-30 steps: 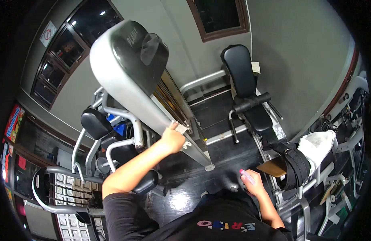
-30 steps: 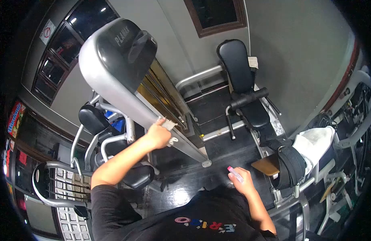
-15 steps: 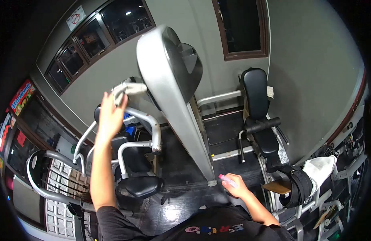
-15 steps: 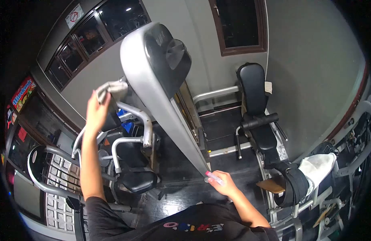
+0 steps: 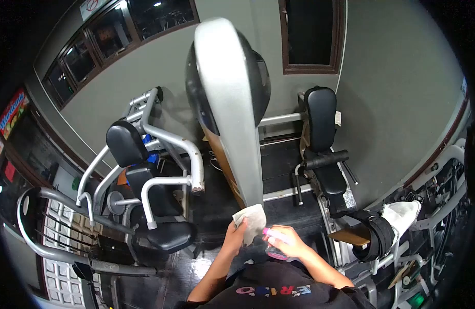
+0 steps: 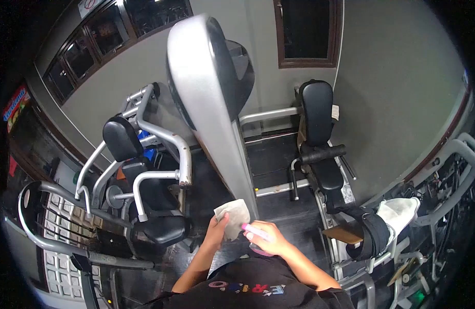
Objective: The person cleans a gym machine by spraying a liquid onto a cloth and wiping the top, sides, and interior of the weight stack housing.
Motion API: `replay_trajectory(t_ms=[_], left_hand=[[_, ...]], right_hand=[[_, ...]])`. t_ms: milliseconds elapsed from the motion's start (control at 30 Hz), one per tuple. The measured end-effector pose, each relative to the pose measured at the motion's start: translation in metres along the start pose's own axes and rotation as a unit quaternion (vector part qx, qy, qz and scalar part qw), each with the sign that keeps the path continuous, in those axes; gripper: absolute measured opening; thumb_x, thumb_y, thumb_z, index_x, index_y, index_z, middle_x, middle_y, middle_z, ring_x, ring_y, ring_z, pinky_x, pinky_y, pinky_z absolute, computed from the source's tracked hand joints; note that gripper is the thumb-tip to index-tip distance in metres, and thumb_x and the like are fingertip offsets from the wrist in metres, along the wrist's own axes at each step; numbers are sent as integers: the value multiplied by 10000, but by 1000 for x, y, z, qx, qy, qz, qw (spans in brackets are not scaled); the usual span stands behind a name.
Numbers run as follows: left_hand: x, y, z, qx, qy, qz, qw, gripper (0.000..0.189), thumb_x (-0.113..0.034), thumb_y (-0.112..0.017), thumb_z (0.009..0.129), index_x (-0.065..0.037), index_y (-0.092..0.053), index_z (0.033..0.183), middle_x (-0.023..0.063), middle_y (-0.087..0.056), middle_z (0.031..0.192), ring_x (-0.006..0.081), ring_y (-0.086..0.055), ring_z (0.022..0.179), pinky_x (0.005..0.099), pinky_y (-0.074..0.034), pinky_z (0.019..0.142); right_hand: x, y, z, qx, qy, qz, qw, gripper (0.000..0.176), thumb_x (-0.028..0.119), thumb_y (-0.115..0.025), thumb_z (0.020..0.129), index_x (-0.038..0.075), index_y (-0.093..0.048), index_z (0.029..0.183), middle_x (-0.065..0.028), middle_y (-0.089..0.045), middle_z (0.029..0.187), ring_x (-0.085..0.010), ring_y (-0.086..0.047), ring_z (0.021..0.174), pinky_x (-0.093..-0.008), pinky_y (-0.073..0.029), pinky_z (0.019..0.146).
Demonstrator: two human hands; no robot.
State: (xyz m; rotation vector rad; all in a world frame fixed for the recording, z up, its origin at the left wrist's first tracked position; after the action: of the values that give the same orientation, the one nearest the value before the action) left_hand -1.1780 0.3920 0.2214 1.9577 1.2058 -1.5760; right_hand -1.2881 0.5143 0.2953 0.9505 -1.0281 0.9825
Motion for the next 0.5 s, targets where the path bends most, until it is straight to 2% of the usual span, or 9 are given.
replay_trajectory(t_ms=[100,167,233,267,300,333,433,467,500], left_hand=[[8,-6,3,40,-18,-36,998,323,-206,-499,991,15,-539,1222,83,-638,1128,169,-619,999,317,-486,879],[11,-11,-2,55,-18,-43,997,319,-201,-487,995,5,-529,1235,86,-623,1162,172,-607,1032,322,-472,910],[13,-22,-7,106,-9,-166,980,317,-206,-499,996,9,-557,1222,69,-629,1137,137,-584,1046,291,-444,931],[14,-24,-7,134,-4,-182,974,308,-208,-503,995,-3,-571,1214,59,-630,1130,131,-578,1058,284,-437,935],[14,-23,-7,135,-4,-186,973,308,-208,-503,995,-3,-571,1214,59,-630,1130,131,-578,1058,284,-437,935],[12,-22,-7,135,-17,-178,975,308,-208,-503,995,0,-574,1210,57,-631,1128,130,-579,1055,284,-436,935],[13,-13,-4,140,-34,-193,971,306,-186,-500,991,18,-570,1208,66,-633,1145,140,-581,1071,290,-427,954],[6,-8,-4,120,-60,-193,972,344,-196,-487,990,27,-534,1248,92,-616,1194,173,-577,1112,320,-425,978],[-1,-2,-4,101,-85,-192,972,385,-205,-475,990,36,-498,1287,119,-599,1243,207,-573,1153,351,-423,1003]], right_hand=[[3,-16,11,12,5,10,1000,171,186,-612,867,19,-640,894,-101,-638,817,-265,-639,785,-347,-491,730],[11,-19,17,-11,47,-10,999,191,204,-603,873,19,-635,909,-117,-638,866,-273,-638,809,-356,-495,748],[10,-18,20,-23,57,-25,998,221,231,-597,880,16,-633,920,-133,-633,909,-289,-635,833,-367,-495,757],[9,-15,20,-46,57,-23,997,243,252,-596,884,15,-635,925,-136,-633,911,-297,-632,842,-376,-492,768],[9,-12,21,-70,57,-21,996,265,272,-596,889,14,-637,931,-139,-632,912,-304,-629,851,-385,-488,778],[18,-13,24,-76,101,-72,989,312,327,-595,897,20,-649,917,-131,-632,927,-300,-609,885,-382,-465,823],[29,-22,28,-69,110,-139,982,337,366,-580,902,41,-671,909,-116,-620,1000,-277,-564,962,-380,-426,884],[28,-27,29,-67,97,-157,981,359,397,-571,899,61,-695,930,-105,-594,1078,-276,-503,1043,-387,-390,928],[19,-27,25,-115,95,-127,981,366,409,-586,892,72,-704,974,-104,-577,1128,-294,-462,1109,-413,-373,948]])
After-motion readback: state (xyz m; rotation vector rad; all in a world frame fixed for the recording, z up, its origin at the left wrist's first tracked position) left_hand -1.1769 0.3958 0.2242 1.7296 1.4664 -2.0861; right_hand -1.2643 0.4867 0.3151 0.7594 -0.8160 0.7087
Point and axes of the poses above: each hand's wrist, its own z-axis towards the middle knuckle, its own y-axis out of the back of the hand, x = y × z, the point moved 9 cm from there along z, towards the middle knuckle
